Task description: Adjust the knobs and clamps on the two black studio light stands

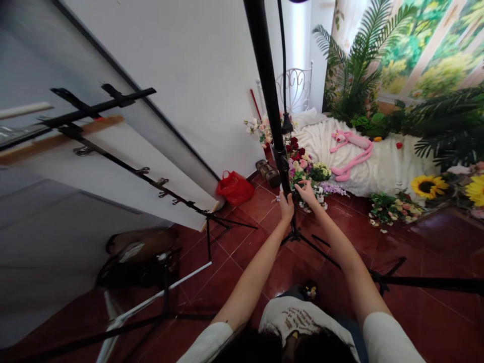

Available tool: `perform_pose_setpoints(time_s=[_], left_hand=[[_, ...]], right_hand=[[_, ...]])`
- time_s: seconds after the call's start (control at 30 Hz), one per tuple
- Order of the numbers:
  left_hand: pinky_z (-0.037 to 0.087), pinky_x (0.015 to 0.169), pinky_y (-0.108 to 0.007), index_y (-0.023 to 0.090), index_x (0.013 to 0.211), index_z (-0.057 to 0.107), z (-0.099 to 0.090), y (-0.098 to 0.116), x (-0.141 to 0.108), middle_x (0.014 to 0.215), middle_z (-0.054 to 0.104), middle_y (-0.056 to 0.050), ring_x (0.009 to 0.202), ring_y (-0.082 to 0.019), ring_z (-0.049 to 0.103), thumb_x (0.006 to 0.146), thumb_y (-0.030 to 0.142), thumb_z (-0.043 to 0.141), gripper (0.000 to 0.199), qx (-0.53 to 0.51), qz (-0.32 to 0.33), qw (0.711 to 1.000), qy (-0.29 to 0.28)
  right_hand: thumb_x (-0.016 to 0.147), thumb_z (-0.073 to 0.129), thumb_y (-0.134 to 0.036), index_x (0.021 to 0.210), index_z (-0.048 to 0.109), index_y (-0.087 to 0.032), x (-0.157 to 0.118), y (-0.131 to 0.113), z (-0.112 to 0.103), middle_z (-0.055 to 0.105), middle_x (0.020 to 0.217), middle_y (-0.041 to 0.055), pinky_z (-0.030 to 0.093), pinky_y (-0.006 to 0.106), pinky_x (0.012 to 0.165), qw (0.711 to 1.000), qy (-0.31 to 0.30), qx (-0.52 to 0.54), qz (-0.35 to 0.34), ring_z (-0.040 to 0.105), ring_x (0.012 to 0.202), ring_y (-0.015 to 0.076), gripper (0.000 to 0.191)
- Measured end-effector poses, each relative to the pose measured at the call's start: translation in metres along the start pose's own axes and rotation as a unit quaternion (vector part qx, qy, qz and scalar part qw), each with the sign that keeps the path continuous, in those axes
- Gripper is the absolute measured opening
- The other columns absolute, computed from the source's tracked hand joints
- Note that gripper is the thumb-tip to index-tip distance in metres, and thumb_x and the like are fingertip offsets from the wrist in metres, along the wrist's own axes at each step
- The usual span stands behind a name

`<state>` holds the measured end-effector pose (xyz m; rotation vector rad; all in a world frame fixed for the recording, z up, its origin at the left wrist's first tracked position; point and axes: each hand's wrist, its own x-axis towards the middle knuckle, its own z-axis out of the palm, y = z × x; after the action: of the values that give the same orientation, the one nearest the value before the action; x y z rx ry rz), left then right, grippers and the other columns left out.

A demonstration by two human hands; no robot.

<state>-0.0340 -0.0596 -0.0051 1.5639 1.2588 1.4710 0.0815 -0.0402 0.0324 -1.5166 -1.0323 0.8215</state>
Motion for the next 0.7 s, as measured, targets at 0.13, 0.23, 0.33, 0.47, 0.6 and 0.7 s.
perform_pose_setpoints(time_s=[0.13, 0.23, 0.33, 0.47, 0.6, 0.7], left_hand=[[0.048, 0.091, -0.036, 0.017, 0.11, 0.054, 0.0, -0.002, 0.001, 0.105, 0.064, -0.014, 0.1, -0.023, 0.061, 0.092, 0.067, 0.031, 0.057, 0.003, 0.001, 1.0, -0.008], [0.048, 0.091, -0.036, 0.018, 0.111, 0.053, 0.0, -0.004, 0.001, 0.106, 0.064, -0.014, 0.101, -0.023, 0.061, 0.092, 0.067, 0.032, 0.056, 0.003, 0.001, 1.0, -0.007], [0.048, 0.092, -0.037, 0.017, 0.111, 0.053, 0.0, -0.005, 0.001, 0.108, 0.064, -0.016, 0.104, -0.024, 0.061, 0.092, 0.066, 0.032, 0.056, 0.004, 0.007, 1.0, -0.004], [0.048, 0.092, -0.037, 0.018, 0.109, 0.052, 0.0, -0.003, 0.0, 0.107, 0.064, -0.015, 0.103, -0.024, 0.062, 0.093, 0.065, 0.031, 0.055, 0.007, 0.013, 1.0, 0.002], [0.05, 0.091, -0.036, 0.018, 0.109, 0.052, -0.001, -0.002, -0.001, 0.105, 0.064, -0.013, 0.099, -0.022, 0.062, 0.094, 0.064, 0.03, 0.053, 0.004, 0.015, 1.0, -0.002], [0.05, 0.09, -0.038, 0.018, 0.109, 0.052, -0.002, -0.002, -0.001, 0.104, 0.064, -0.014, 0.099, -0.023, 0.063, 0.093, 0.064, 0.031, 0.054, -0.003, 0.016, 1.0, -0.01]], right_hand=[[0.063, 0.078, -0.028, 0.072, 0.055, -0.021, 0.014, -0.012, 0.0, 0.049, 0.064, -0.0045, 0.04, 0.025, 0.062, 0.991, 0.057, -0.101, 0.062, 0.05, 0.062, 0.013, 0.025], [0.061, 0.078, -0.027, 0.065, 0.058, -0.02, 0.014, -0.014, -0.002, 0.055, 0.062, -0.0024, 0.044, 0.028, 0.068, 0.993, 0.008, -0.076, 0.088, 0.055, 0.068, 0.0159, 0.021], [0.066, 0.075, -0.032, 0.074, 0.063, -0.02, 0.002, -0.009, -0.002, 0.065, 0.072, -0.0002, 0.048, 0.029, 0.075, 0.995, -0.031, 0.082, 0.041, 0.06, 0.076, 0.0166, 0.019], [0.071, 0.072, -0.032, 0.083, 0.06, -0.022, -0.016, -0.003, 0.004, 0.072, 0.088, 0.001, 0.049, 0.029, 0.086, 0.973, -0.01, 0.231, -0.017, 0.065, 0.089, 0.0158, 0.019], [0.077, 0.067, -0.028, 0.088, 0.054, -0.023, -0.02, -0.003, 0.017, 0.071, 0.078, -0.0016, 0.05, 0.026, 0.076, 0.965, 0.023, 0.262, 0.02, 0.066, 0.081, 0.014, 0.018], [0.079, 0.066, -0.034, 0.09, 0.052, -0.024, -0.015, -0.003, 0.03, 0.066, 0.068, -0.0057, 0.047, 0.021, 0.063, 0.953, 0.074, 0.29, 0.039, 0.062, 0.067, 0.011, 0.021]])
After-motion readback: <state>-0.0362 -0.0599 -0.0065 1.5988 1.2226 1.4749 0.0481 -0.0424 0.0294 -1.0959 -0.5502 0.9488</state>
